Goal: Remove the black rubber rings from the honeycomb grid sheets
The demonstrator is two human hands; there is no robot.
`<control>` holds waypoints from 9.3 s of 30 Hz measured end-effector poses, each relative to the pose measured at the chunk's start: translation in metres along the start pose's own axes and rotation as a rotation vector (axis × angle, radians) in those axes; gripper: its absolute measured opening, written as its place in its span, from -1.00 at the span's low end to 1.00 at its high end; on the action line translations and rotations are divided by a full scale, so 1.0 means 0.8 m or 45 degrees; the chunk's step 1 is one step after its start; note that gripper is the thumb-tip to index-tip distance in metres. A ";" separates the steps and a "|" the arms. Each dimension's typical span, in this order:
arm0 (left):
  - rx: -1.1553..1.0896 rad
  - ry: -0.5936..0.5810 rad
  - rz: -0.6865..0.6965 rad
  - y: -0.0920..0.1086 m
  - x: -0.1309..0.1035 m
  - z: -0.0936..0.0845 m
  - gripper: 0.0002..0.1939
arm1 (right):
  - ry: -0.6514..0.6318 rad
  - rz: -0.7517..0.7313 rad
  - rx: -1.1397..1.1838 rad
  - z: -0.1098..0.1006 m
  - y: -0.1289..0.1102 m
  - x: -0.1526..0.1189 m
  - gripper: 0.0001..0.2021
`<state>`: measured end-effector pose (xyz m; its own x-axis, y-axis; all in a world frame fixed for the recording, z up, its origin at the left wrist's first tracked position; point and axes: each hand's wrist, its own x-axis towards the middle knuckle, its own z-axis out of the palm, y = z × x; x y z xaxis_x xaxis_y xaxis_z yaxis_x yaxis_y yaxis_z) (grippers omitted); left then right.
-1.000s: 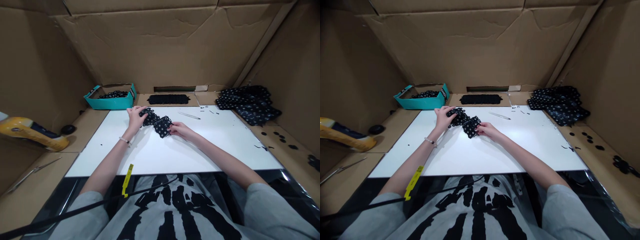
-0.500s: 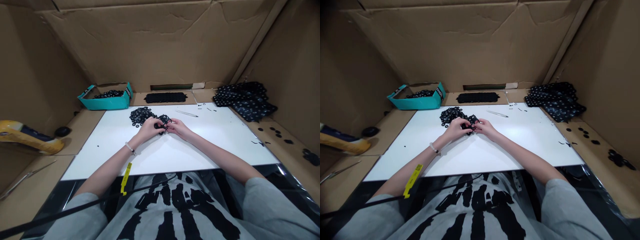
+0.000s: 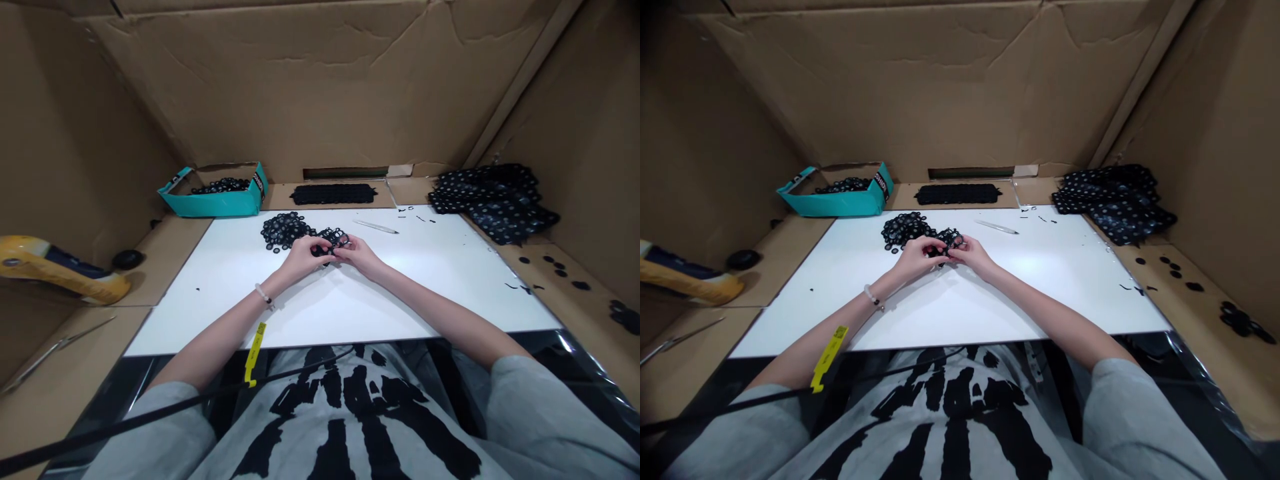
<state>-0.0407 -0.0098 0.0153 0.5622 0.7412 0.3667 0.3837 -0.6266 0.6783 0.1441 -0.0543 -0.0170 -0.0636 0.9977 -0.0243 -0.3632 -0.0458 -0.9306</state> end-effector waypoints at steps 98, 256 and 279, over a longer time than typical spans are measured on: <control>0.173 0.625 -0.391 -0.063 0.029 -0.051 -0.83 | 0.178 0.079 -0.095 -0.001 0.000 0.003 -0.66; 0.445 0.492 -0.232 -0.071 0.029 -0.065 -0.81 | 0.424 0.126 0.108 -0.005 -0.014 0.005 -0.74; -0.255 -0.018 -0.239 -0.018 0.016 -0.001 -0.74 | 0.118 0.095 0.026 0.018 -0.016 -0.012 -0.67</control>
<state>-0.0399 0.0088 0.0103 0.5057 0.8356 0.2145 0.3302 -0.4172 0.8467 0.1358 -0.0642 0.0007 -0.0054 0.9918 -0.1280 -0.3796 -0.1205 -0.9173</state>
